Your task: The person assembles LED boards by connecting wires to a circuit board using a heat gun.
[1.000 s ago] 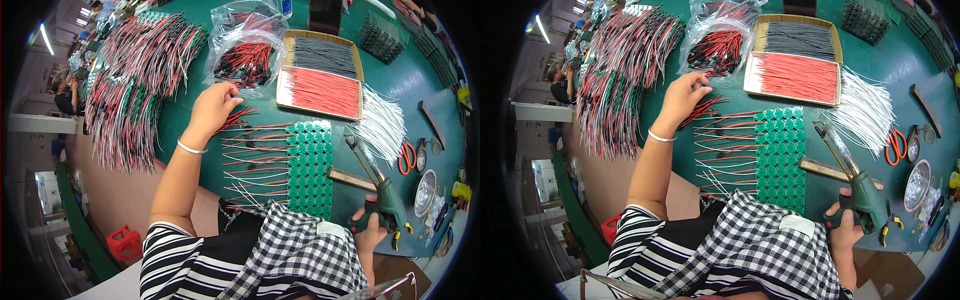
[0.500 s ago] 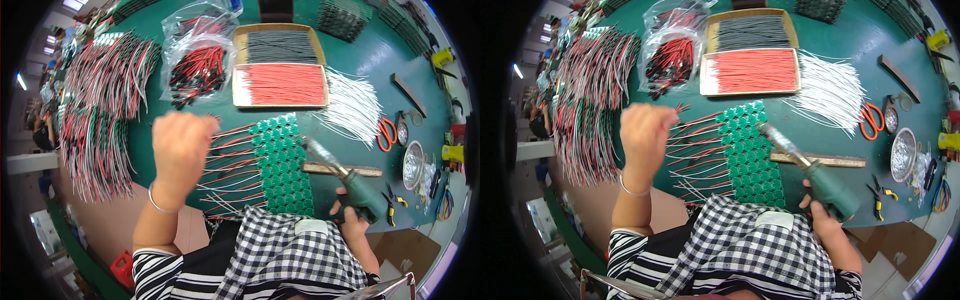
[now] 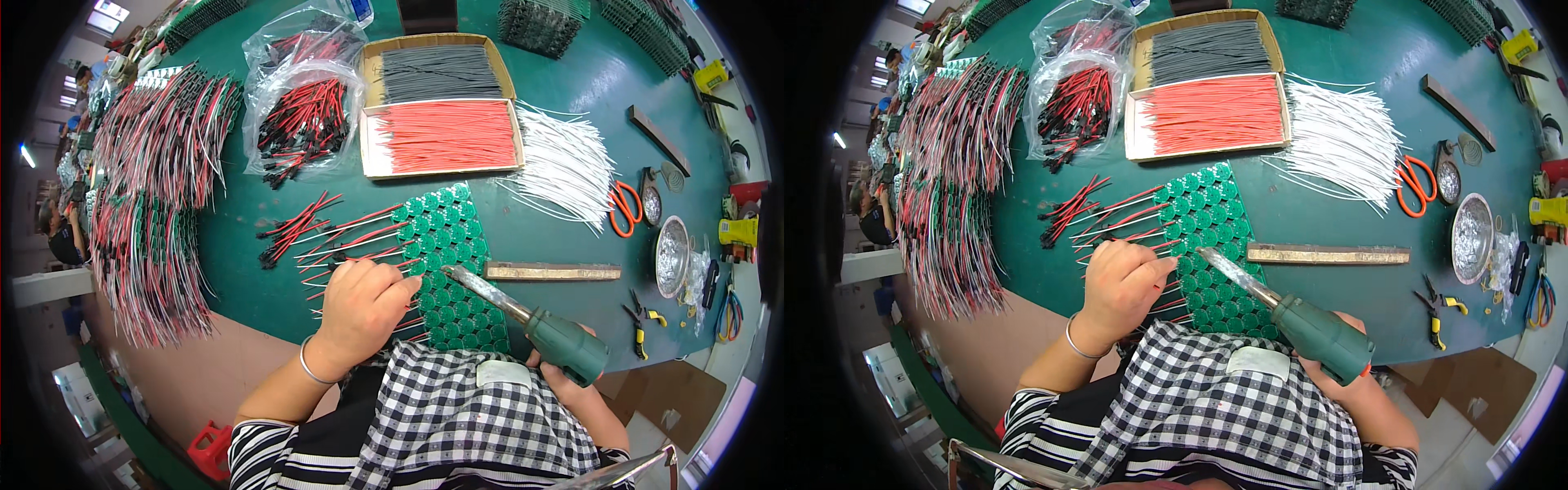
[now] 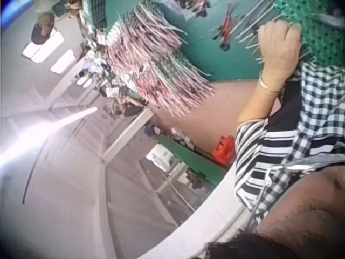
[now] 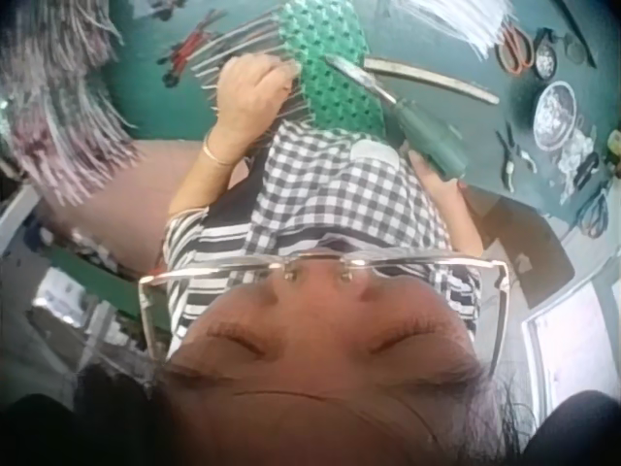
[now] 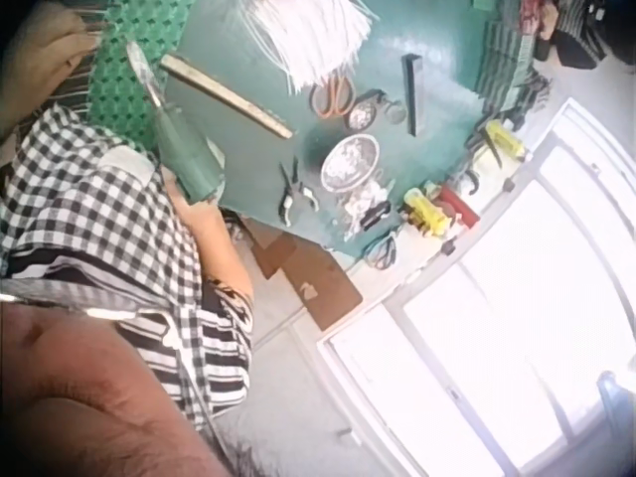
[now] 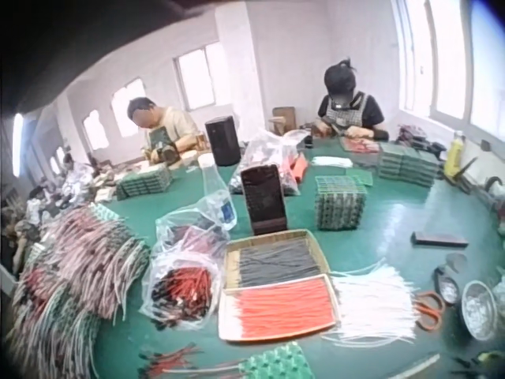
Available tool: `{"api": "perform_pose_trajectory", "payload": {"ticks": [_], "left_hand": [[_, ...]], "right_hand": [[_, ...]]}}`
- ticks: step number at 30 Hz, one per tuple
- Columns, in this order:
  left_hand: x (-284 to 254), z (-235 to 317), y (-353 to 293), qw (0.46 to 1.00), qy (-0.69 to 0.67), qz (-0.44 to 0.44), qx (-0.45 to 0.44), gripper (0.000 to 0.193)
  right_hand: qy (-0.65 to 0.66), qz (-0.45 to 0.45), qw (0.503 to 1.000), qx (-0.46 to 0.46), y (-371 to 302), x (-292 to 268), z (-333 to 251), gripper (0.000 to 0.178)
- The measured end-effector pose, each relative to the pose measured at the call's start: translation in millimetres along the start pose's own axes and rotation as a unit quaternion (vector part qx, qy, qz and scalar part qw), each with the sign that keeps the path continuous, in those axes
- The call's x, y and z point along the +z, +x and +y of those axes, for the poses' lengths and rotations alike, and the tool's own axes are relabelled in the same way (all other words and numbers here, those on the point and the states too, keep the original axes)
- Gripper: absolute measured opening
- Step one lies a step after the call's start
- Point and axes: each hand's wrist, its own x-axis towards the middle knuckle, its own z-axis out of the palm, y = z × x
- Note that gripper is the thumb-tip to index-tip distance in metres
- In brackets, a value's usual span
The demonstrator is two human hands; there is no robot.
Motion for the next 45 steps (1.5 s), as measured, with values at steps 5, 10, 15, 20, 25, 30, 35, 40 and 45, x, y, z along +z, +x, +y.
{"api": "perform_pose_trajectory", "payload": {"ticks": [5,10,15,20,25,30,35,40,45], "left_hand": [[6.7,-3.7,-4.5,1.000,-0.013,-0.005,0.002,0.030],[10.7,-6.0,-7.1,1.000,-0.022,-0.005,0.002,0.030],[10.9,-7.0,-7.1,1.000,-0.024,-0.012,0.001,0.028],[11.6,-7.8,-6.9,1.000,-0.030,-0.010,0.001,0.028],[9.3,-7.4,-3.6,0.999,-0.030,-0.024,-0.001,0.029],[8.2,-7.0,-2.7,0.999,-0.029,-0.039,-0.005,0.029],[6.2,-6.0,-0.6,0.999,-0.020,-0.047,-0.004,0.029],[7.3,-5.0,1.0,0.999,-0.011,-0.047,-0.001,0.025],[12.7,3.1,7.5,0.999,-0.013,0.010,-0.051,0.019]], "right_hand": [[-0.071,-0.010,0.993,-0.090,9.0,4.3,-0.5,0.018],[-0.045,-0.002,0.997,-0.060,10.3,7.9,-5.9,0.014],[-0.082,0.003,0.994,-0.066,9.3,10.3,-5.2,0.013],[-0.110,0.011,0.992,-0.065,5.6,12.7,0.4,0.012],[-0.155,0.014,0.984,-0.088,6.0,12.5,1.2,0.011],[-0.206,0.024,0.966,-0.152,7.2,9.9,3.4,0.013],[-0.061,0.025,0.998,-0.008,3.7,4.4,-2.5,0.018],[0.056,0.056,0.997,-0.013,2.6,10.2,0.0,0.019],[0.050,0.031,0.998,-0.011,3.9,5.1,-0.1,0.016]]}}
